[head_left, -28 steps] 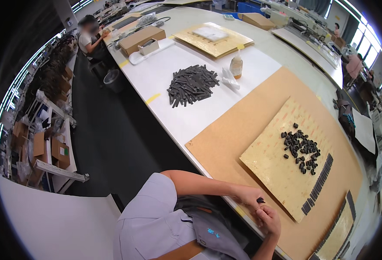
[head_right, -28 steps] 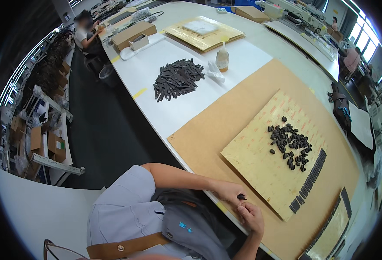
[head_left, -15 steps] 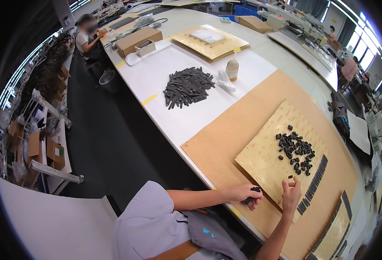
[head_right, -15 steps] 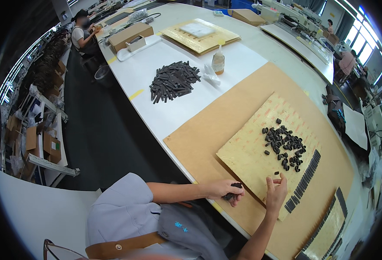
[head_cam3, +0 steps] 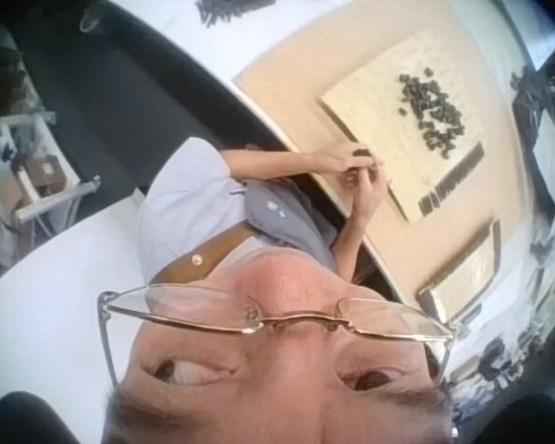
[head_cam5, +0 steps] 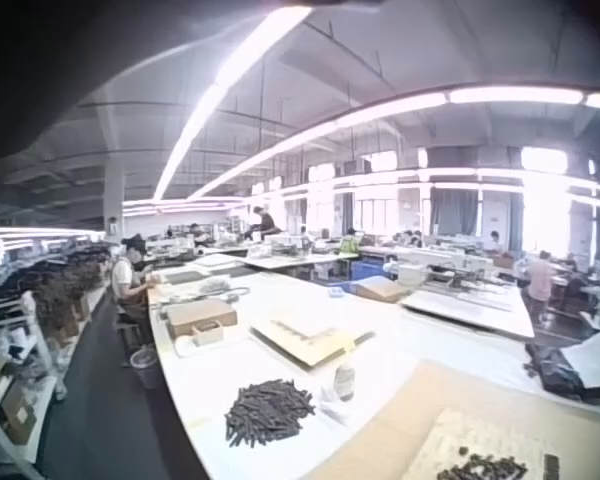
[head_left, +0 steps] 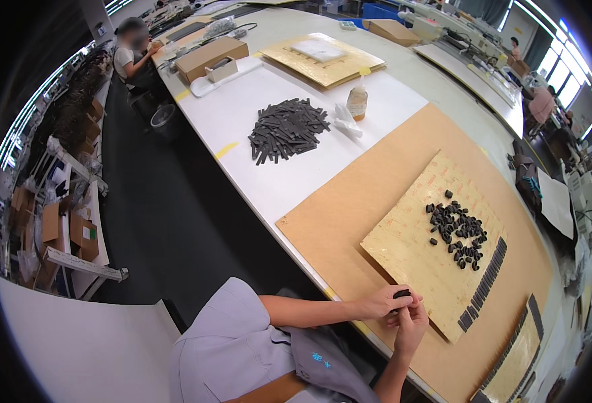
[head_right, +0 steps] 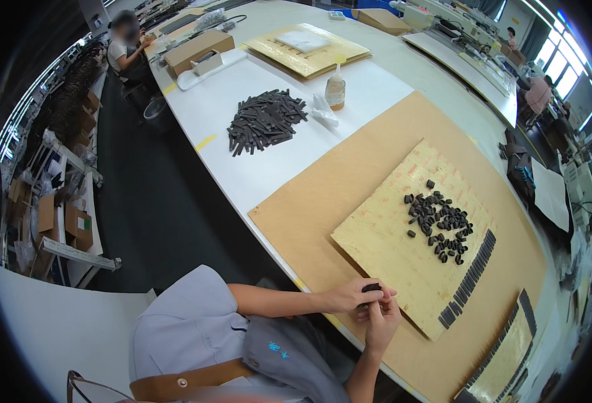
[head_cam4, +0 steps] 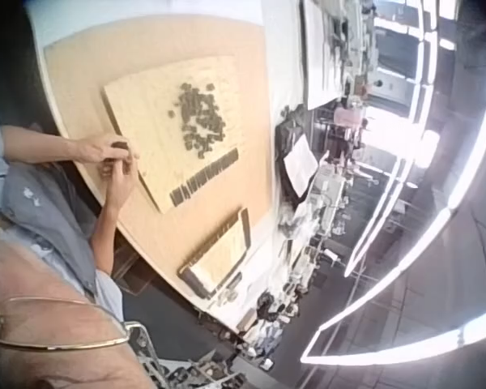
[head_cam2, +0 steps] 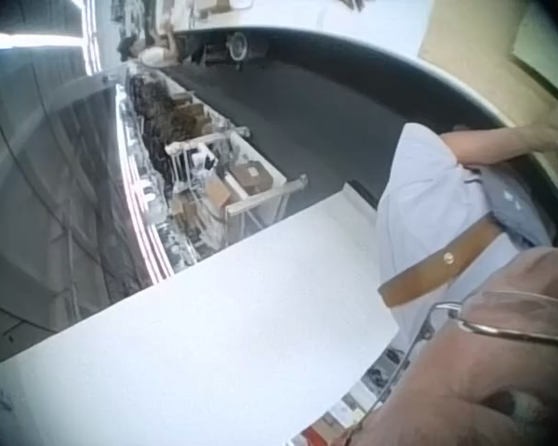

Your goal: Assembling small black hardware components at a workshop station.

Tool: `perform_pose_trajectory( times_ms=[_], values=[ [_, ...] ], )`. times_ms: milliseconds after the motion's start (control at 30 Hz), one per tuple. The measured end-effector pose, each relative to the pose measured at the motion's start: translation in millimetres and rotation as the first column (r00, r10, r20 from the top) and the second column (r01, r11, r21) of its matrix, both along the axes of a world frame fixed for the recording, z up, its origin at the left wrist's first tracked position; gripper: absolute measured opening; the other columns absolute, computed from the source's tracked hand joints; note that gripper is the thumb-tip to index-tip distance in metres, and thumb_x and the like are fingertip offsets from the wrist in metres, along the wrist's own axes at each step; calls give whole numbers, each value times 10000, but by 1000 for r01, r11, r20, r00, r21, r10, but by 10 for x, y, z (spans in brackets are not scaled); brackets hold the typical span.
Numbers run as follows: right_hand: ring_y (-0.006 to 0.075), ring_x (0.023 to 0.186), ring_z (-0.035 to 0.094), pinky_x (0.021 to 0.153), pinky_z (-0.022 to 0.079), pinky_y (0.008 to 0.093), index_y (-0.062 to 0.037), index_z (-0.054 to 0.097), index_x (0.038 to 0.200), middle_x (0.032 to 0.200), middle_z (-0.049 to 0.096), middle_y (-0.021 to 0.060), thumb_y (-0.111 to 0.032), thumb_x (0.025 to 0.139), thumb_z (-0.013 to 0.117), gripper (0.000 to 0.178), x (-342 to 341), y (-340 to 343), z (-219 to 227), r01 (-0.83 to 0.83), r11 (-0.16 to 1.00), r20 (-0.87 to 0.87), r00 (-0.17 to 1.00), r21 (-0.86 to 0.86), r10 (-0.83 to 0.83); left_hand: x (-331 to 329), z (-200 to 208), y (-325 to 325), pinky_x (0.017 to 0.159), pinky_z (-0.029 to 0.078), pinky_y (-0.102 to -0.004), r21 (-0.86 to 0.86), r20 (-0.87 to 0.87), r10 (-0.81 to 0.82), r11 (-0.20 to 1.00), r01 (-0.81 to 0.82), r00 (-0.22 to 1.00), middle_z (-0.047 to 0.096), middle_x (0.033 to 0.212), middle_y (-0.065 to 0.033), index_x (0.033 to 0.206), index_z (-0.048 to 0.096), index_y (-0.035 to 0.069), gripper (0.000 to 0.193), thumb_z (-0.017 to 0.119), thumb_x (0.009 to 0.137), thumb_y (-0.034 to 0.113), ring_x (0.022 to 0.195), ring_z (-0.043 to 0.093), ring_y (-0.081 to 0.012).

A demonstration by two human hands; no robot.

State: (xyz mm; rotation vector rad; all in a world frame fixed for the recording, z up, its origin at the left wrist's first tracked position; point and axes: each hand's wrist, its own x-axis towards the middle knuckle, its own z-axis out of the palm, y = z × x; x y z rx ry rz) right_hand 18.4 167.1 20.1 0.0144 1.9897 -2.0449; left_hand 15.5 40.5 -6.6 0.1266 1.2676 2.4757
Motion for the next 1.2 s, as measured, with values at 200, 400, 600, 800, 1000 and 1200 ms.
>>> perform_pose_trajectory(
  times_ms=[200, 400, 600, 800, 1000, 1200],
  values=[
    [65, 502, 530, 438, 416, 180, -12, 537, 870, 700, 576, 40, -92, 926, 536, 98, -41, 13, -390, 171, 982, -328, 935, 84, -135, -29, -126, 59, 794, 462, -258, -171, -192, 147, 968, -181, 970, 612, 999, -57, 1087, 555, 11, 219, 463, 962, 165, 909, 544, -102],
    [76, 492, 526, 434, 416, 186, -13, 496, 901, 704, 580, 53, -67, 934, 505, 64, -7, -53, -209, 189, 975, -268, 951, 117, -152, -2, -68, -16, 777, 477, -259, -364, -237, 185, 893, -264, 954, 614, 907, -61, 1046, 558, -17, 199, 461, 952, 128, 835, 568, -108],
    [94, 476, 515, 416, 423, 195, -12, 471, 940, 724, 585, 78, -53, 928, 503, 53, -1, 31, -134, 228, 968, -140, 960, -110, -242, -16, -10, -26, 678, 478, -236, -3, -6, 256, 967, -257, 967, 591, 831, -43, 1074, 531, -1, 212, 459, 964, 166, 732, 557, -83],
    [94, 474, 509, 417, 435, 202, -21, 471, 937, 731, 580, 77, -63, 928, 509, 57, 48, 1, -173, 170, 954, -76, 978, -245, -194, 18, -50, -16, 537, 382, -197, 38, 64, 134, 990, -136, 989, 475, 704, 36, 977, 521, 56, 176, 489, 960, 229, 614, 441, -34],
    [102, 517, 540, 465, 488, 225, -17, 488, 927, 757, 581, 75, -78, 921, 527, 73, 60, 4, -152, 215, 949, -53, 971, -232, -233, -14, -37, 9, 509, 368, -198, -49, -17, 253, 966, -254, 967, 466, 689, 35, 913, 502, 68, 196, 489, 958, 259, 586, 429, -39],
    [115, 568, 571, 510, 524, 257, -3, 527, 918, 763, 577, 68, -72, 898, 557, 77, 65, 268, -103, 129, 967, 56, 991, -219, -119, 9, -15, -117, 436, 337, -221, 25, 83, 43, 999, -45, 996, 403, 595, 33, 886, 486, 80, 198, 482, 963, 263, 462, 363, -62]
  ],
)
